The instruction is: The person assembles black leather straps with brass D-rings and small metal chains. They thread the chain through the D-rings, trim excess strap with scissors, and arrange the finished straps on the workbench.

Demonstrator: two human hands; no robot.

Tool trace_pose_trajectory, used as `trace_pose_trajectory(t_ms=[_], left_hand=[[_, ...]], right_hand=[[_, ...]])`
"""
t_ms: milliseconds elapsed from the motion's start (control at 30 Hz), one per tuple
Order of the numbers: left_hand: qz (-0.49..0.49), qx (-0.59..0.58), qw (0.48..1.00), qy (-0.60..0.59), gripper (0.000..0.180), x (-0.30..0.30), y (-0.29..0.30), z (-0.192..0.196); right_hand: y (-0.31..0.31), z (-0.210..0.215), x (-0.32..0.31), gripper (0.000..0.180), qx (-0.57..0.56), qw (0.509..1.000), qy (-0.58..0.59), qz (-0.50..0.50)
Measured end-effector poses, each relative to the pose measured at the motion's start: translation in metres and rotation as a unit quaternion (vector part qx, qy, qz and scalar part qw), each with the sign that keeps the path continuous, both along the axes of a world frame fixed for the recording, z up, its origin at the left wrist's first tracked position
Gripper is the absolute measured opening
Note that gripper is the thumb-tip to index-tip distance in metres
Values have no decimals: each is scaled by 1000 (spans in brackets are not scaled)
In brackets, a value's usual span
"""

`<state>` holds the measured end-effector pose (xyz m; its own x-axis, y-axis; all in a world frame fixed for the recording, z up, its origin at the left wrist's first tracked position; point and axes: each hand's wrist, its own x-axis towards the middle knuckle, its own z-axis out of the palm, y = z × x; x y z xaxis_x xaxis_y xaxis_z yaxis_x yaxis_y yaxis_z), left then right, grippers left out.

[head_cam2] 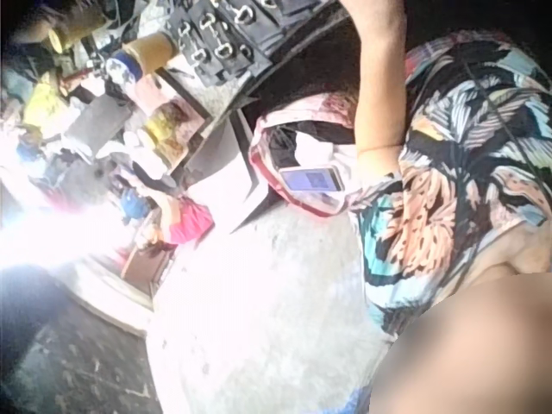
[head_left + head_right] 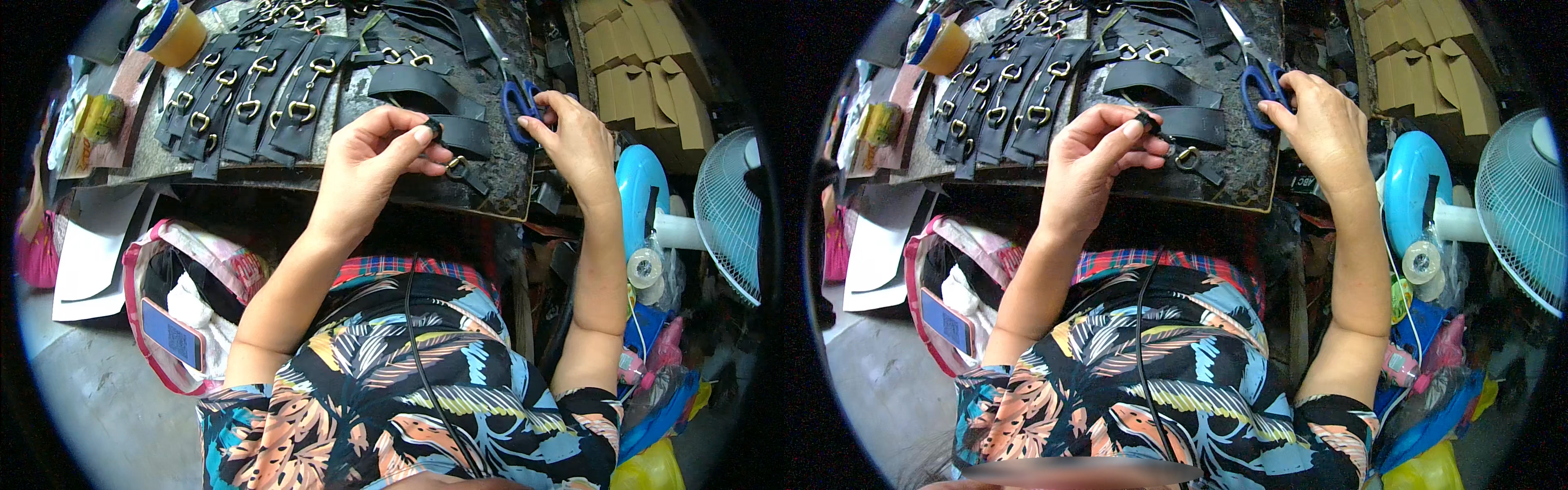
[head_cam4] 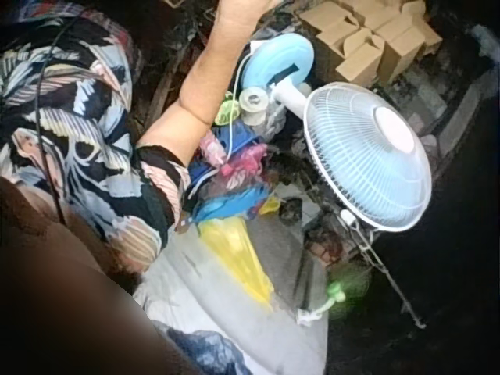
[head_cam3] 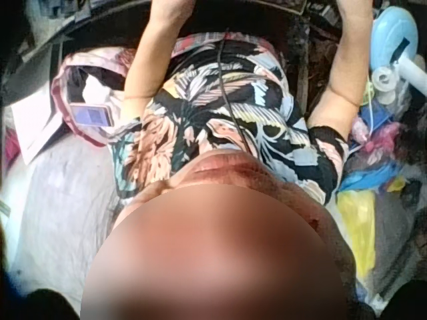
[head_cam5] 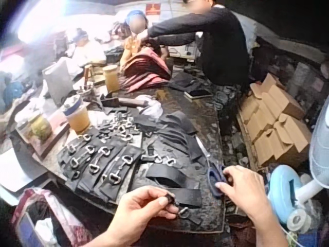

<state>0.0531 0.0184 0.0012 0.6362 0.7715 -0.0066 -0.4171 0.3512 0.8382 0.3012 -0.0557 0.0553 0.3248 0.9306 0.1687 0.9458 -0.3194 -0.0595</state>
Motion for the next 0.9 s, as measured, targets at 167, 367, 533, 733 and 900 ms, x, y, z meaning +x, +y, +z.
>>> trace_pose_trajectory(t_ms=[167,367,533,733,900], left_hand=[[17,13,1000,23,15,2,-3,-7],[26,40,998,46,13,2,-4,-4],[25,71,994,81,14,4,-3,-3],[32,104,988,109,13,7,-5,-1],[33,118,984,127,11,7,-6,0]], right_hand=[[1,-6,21,46,-46,992,110,-28],[-45,-5,25,27,45,891,451,-18],[-99,5,-14,47,-31,916,400,22],[-103,10,-35,58,-34,954,293,53],[-105,8,-35,51,-17,948,305,94]])
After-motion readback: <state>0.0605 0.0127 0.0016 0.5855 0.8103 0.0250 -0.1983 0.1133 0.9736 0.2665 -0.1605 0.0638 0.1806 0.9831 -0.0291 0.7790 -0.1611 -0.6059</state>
